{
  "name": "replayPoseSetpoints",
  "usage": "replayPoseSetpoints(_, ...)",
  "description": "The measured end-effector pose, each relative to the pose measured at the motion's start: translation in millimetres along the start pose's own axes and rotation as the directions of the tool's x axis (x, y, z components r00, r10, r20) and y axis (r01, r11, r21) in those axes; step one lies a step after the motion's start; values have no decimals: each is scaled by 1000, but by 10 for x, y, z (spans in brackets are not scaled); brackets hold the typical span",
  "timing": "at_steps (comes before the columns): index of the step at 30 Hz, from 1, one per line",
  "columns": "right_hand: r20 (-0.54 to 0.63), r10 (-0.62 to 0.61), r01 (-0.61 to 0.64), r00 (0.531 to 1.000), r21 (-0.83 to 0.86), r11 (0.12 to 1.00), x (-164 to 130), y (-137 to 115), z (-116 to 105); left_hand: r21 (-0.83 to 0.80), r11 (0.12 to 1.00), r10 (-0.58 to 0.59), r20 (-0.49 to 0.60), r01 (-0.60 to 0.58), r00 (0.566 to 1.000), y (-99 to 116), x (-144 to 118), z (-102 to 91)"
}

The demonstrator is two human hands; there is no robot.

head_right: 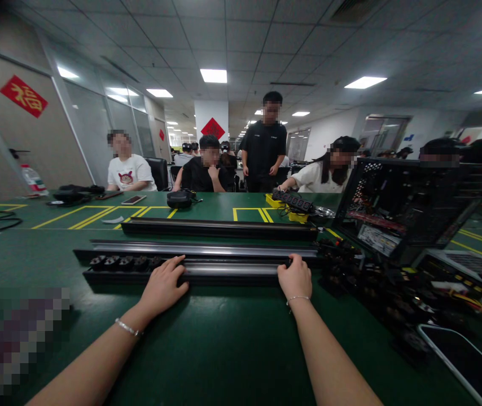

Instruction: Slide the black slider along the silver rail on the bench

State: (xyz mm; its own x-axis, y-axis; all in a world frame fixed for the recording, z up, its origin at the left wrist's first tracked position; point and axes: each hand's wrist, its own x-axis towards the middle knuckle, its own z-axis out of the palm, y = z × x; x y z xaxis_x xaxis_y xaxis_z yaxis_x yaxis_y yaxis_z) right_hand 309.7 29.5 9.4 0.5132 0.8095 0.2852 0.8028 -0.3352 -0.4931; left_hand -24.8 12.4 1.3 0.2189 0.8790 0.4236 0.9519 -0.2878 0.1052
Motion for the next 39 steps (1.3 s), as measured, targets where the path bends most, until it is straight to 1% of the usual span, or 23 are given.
replayPoseSetpoints(7, -12, 6, -5, 1000, 29, 1000, 28, 50, 11, -3, 1000, -15, 20, 15, 1000, 18, 7, -25)
replayPoseSetpoints(14, 16, 33, -35, 999, 101, 994, 53, 87, 29, 5, 1000, -8, 10, 8, 1000, -1, 6, -1)
replayPoseSetpoints(17, 6, 43, -43, 999, 131, 990, 48, 90, 27, 9, 1000, -7, 19, 6, 1000, 1, 7, -6)
replayPoseSetpoints(26, 24, 30, -33, 999, 147, 989, 68, 110, 25, 9, 1000, -10, 18, 10, 1000, 0, 5, 3)
replayPoseSetpoints(29, 2, 27, -27, 1000, 158, 987, 76, 130, 50, 15, 1000, -9, 17, 9, 1000, -3, 6, 11)
replayPoseSetpoints(35, -82, 10, 5, 997, 191, 982, 90, 179, 108, 19, 1000, -5, 7, 5, 1000, -10, 8, 22)
replayPoseSetpoints(39, -97, 26, -4, 995, 214, 977, 101, 199, 118, 14, 1000, -3, 5, 3, 1000, -17, 7, 24)
